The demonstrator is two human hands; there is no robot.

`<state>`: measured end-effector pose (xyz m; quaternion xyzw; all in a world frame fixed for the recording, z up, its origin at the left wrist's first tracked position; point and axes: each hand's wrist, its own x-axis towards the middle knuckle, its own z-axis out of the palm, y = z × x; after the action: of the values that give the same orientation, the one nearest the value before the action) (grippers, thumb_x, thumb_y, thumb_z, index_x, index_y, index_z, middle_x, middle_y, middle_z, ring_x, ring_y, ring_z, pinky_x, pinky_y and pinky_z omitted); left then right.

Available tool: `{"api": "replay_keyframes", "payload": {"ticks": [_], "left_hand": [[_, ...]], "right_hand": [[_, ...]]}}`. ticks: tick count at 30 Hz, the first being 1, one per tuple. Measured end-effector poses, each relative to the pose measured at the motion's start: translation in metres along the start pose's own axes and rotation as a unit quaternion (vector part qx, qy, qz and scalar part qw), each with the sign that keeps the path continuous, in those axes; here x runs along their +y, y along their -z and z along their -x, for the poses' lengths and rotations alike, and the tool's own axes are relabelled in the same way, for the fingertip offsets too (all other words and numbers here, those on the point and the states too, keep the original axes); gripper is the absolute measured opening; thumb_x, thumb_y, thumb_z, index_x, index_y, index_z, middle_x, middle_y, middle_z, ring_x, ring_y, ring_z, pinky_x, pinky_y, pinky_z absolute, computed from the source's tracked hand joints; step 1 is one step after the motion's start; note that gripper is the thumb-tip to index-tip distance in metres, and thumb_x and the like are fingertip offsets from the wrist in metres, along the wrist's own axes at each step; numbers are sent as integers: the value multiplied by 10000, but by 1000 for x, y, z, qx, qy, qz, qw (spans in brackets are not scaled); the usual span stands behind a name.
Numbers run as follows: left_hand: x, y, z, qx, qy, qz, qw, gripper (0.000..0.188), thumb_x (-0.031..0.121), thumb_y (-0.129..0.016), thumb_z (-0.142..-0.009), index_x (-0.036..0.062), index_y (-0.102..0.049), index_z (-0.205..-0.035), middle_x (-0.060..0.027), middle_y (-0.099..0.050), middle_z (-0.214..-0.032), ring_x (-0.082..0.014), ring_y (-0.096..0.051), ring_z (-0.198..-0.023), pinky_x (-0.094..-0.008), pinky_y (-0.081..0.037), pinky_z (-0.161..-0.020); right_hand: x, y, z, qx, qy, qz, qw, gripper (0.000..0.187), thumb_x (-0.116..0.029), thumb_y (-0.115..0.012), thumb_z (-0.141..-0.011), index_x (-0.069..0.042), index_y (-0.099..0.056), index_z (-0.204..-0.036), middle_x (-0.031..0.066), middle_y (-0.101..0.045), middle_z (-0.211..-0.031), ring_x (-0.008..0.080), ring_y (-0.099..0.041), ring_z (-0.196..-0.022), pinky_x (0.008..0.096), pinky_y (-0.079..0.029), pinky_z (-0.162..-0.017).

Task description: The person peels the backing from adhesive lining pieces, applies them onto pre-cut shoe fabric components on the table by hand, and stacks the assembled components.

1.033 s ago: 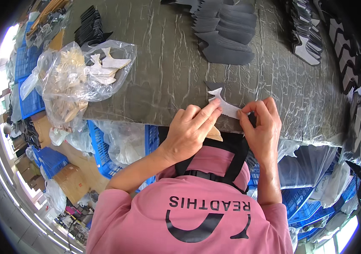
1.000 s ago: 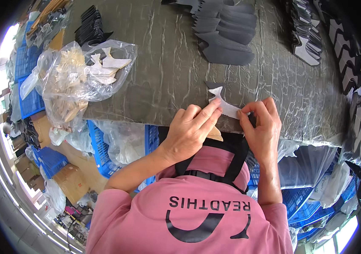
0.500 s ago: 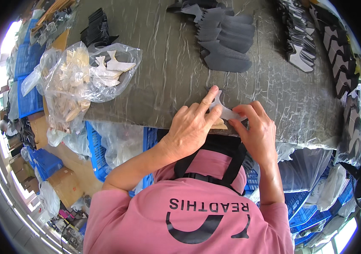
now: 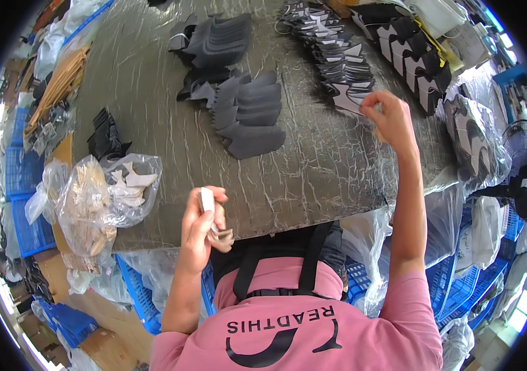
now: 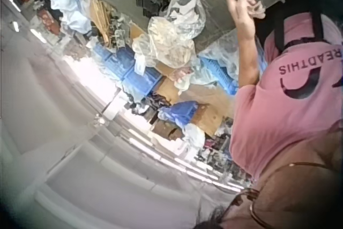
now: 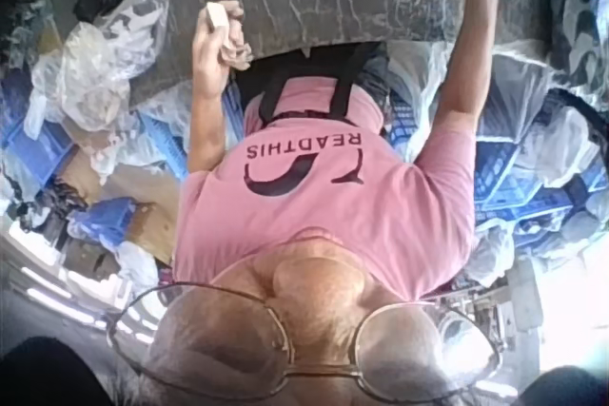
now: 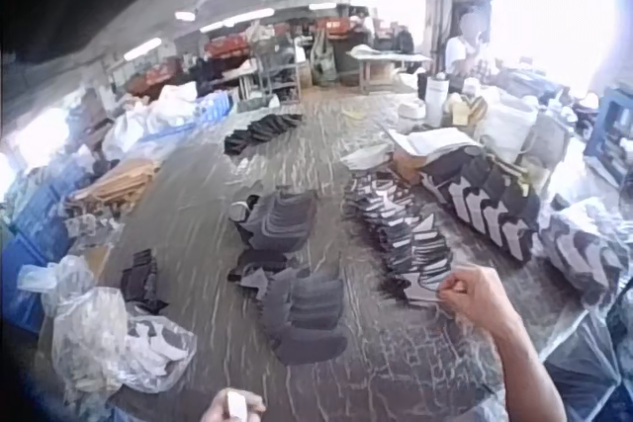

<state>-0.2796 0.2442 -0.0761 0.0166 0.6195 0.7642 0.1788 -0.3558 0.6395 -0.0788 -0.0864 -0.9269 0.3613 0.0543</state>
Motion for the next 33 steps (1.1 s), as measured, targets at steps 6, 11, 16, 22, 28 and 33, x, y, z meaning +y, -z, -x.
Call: {"api": "replay_keyframes", "payload": {"ticks": [6,11,16,22,28,33], "left_hand": [[-8,-23,3,-20,74,71,995,380,227,-478,-1000,-52,-527,-1254,-165,-660,-944,-184,-665,-749,-308,-557,-658],[-16,-27,3,-40,114,100,988,336,231,-505,-1006,-42,-547,-1198,-157,-674,-873,-215,-694,-717,-322,-572,-640],[-17,-33,-2,-39,115,135,983,334,227,-496,-1008,-41,-526,-1205,-161,-677,-918,-198,-678,-698,-305,-566,-655],[-13,-38,-4,-51,143,100,983,224,162,-510,-995,4,-520,-1153,-138,-677,-903,-184,-700,-700,-283,-577,-614],[-9,-38,-6,-24,116,-46,992,173,159,-549,-992,40,-519,-1114,-92,-665,-857,-114,-649,-674,-254,-548,-619],[-13,-45,-3,-31,25,-170,985,140,153,-542,-995,41,-554,-1079,-52,-650,-863,-85,-609,-699,-232,-498,-628]], "right_hand": [[2,-40,0,164,67,51,983,250,-160,-719,-821,-191,-699,-1069,37,-644,-936,241,-664,-792,370,-511,-688],[10,-58,1,168,133,104,971,323,-188,-648,-903,-270,-652,-1216,23,-623,-938,256,-663,-727,379,-521,-635],[14,-70,-1,143,129,171,966,383,-172,-620,-913,-277,-602,-1281,29,-617,-1004,278,-671,-777,420,-531,-634],[5,-55,7,185,151,140,961,380,-134,-648,-888,-203,-627,-1261,84,-624,-990,296,-665,-829,412,-525,-695],[-74,-38,66,158,100,11,982,182,-94,-704,-850,-94,-720,-1031,30,-641,-842,108,-440,-524,270,-362,-502],[-119,-66,95,-202,80,-193,957,151,-103,-746,-817,-41,-713,-951,35,-647,-794,69,-421,-517,247,-327,-479]]}}
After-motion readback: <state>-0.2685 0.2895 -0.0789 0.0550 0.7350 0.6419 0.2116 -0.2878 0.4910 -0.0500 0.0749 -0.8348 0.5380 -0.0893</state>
